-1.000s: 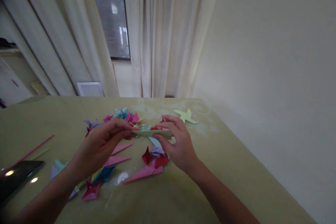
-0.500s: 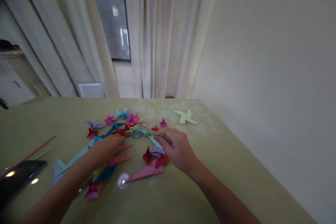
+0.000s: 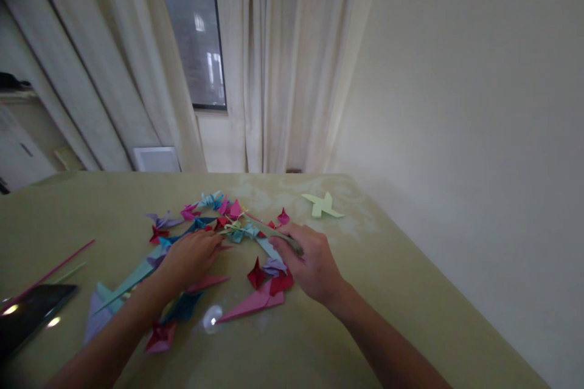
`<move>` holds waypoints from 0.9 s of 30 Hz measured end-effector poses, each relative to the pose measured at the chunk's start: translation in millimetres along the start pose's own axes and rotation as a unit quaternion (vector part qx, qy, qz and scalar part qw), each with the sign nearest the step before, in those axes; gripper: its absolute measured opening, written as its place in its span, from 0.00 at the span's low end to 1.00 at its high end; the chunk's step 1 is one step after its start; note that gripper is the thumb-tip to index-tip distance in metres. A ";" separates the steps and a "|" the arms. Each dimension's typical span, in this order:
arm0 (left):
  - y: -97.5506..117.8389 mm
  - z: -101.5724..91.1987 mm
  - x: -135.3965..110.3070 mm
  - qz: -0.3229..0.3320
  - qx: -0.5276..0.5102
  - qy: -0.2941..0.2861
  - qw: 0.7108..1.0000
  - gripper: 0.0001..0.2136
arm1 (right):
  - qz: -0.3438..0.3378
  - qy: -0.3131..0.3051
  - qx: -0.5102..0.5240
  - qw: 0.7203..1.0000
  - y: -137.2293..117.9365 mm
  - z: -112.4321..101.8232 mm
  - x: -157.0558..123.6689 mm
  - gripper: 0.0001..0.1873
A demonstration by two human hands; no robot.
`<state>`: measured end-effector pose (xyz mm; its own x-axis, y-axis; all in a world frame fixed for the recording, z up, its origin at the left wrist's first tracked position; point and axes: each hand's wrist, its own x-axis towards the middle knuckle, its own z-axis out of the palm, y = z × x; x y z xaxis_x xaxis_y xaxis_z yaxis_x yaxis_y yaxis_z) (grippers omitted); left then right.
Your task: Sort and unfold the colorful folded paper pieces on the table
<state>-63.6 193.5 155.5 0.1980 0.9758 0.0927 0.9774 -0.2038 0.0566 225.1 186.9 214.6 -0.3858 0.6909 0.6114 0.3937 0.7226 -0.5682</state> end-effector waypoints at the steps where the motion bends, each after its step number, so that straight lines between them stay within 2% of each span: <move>1: 0.9 -4.6 0.0 -0.004 -0.048 0.025 0.999 0.11 | 0.003 0.001 0.000 1.000 0.0 0.2 0.0 0.09; 3: 4.4 -16.4 -0.7 -0.007 -0.185 0.078 0.980 0.12 | 0.008 0.008 0.003 1.000 -0.4 0.2 0.0 0.10; 5: 10.0 -29.4 -2.4 -0.006 -0.332 0.127 0.935 0.15 | 0.013 0.017 0.007 1.000 -1.5 -0.5 -0.3 0.11; 7: 16.8 -42.0 -5.4 -0.001 -0.414 0.162 0.896 0.17 | 0.014 0.025 0.008 1.000 -2.9 -1.9 -0.7 0.11; 8: 20.3 -48.0 -7.6 0.005 -0.425 0.169 0.889 0.17 | 0.014 0.026 0.009 1.000 -3.6 -2.7 -0.9 0.11; 10: 27.5 -59.6 -13.2 0.039 -0.400 0.155 0.902 0.17 | 0.018 0.023 0.012 0.999 -4.5 -3.8 -0.6 0.11; 13: 39.7 -75.2 -24.1 0.112 -0.330 0.084 0.933 0.15 | 0.018 0.016 0.024 0.999 -4.0 -2.8 1.3 0.11; 15: 48.7 -83.0 -31.4 0.153 -0.296 0.059 0.941 0.15 | 0.018 0.002 0.032 0.999 -2.7 -1.2 2.5 0.11; 18: 60.5 -89.2 -38.8 0.192 -0.282 0.049 0.939 0.14 | 0.022 -0.062 0.036 0.997 -1.1 -0.5 2.4 0.12; 21: 65.2 -90.1 -40.4 0.228 -0.311 0.039 0.922 0.10 | 0.022 -0.146 0.042 0.988 -0.8 -3.5 1.1 0.11; 24: 61.9 -88.2 -38.0 0.209 -0.365 0.063 0.905 0.07 | 0.026 -0.150 0.049 0.987 -0.7 -7.3 1.7 0.09; 27: 56.0 -83.7 -34.6 0.111 -0.430 0.117 0.888 0.09 | 0.033 -0.069 0.046 0.996 -1.2 -7.4 3.0 0.08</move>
<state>-21.9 141.7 238.7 0.2596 0.8809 0.3958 0.4786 -0.4733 0.7395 229.7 188.0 221.2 -0.4747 0.7283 0.4942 0.3456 0.6707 -0.6564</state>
